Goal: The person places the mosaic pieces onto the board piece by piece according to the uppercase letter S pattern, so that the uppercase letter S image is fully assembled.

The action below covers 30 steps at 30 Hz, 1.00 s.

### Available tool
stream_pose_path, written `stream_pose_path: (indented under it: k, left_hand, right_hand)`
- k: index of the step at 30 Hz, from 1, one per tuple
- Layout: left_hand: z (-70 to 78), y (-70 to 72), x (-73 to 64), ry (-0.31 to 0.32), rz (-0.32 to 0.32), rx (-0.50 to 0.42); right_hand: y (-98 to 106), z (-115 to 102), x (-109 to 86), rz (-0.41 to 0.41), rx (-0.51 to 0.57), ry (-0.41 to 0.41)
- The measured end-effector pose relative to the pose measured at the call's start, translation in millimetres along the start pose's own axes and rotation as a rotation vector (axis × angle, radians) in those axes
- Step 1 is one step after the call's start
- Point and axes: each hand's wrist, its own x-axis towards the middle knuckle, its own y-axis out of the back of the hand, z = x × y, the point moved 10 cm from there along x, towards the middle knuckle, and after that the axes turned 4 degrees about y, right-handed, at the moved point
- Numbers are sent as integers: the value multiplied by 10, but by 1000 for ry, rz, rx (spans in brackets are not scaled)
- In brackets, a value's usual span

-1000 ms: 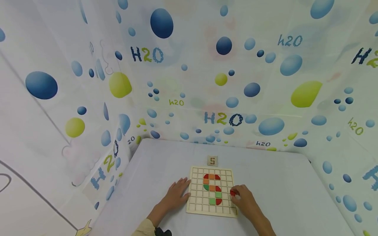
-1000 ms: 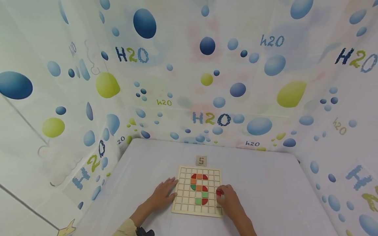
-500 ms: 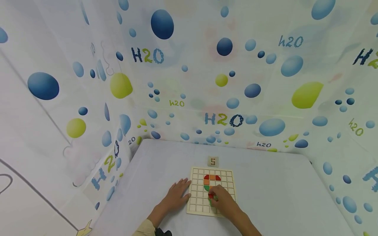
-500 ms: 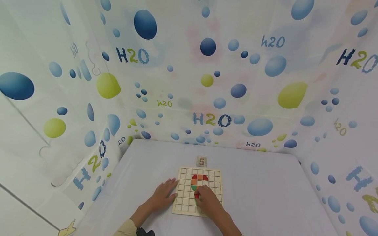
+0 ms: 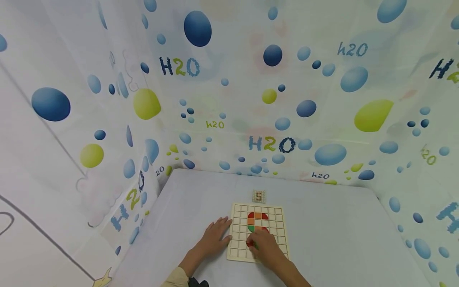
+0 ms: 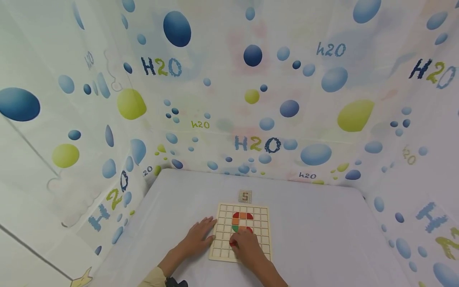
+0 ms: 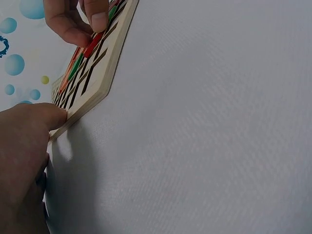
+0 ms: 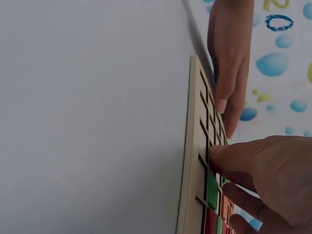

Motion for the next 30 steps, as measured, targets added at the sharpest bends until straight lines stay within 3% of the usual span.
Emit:
stream_pose_path:
  k: [4, 15, 25, 30]
  left_hand:
    - [-14, -3, 1, 6, 7, 2]
    - [-21, 3, -15, 8, 5, -9]
    - [-9, 14, -13, 8, -7, -14]
    - [13, 30, 11, -2, -32, 26]
  right_hand:
    - [13, -12, -14, 15, -28, -1]
    - [87, -141, -61, 132, -129, 96]
    - [66, -122, -96, 86, -174, 95]
    - [86, -110, -72, 78, -185, 102]
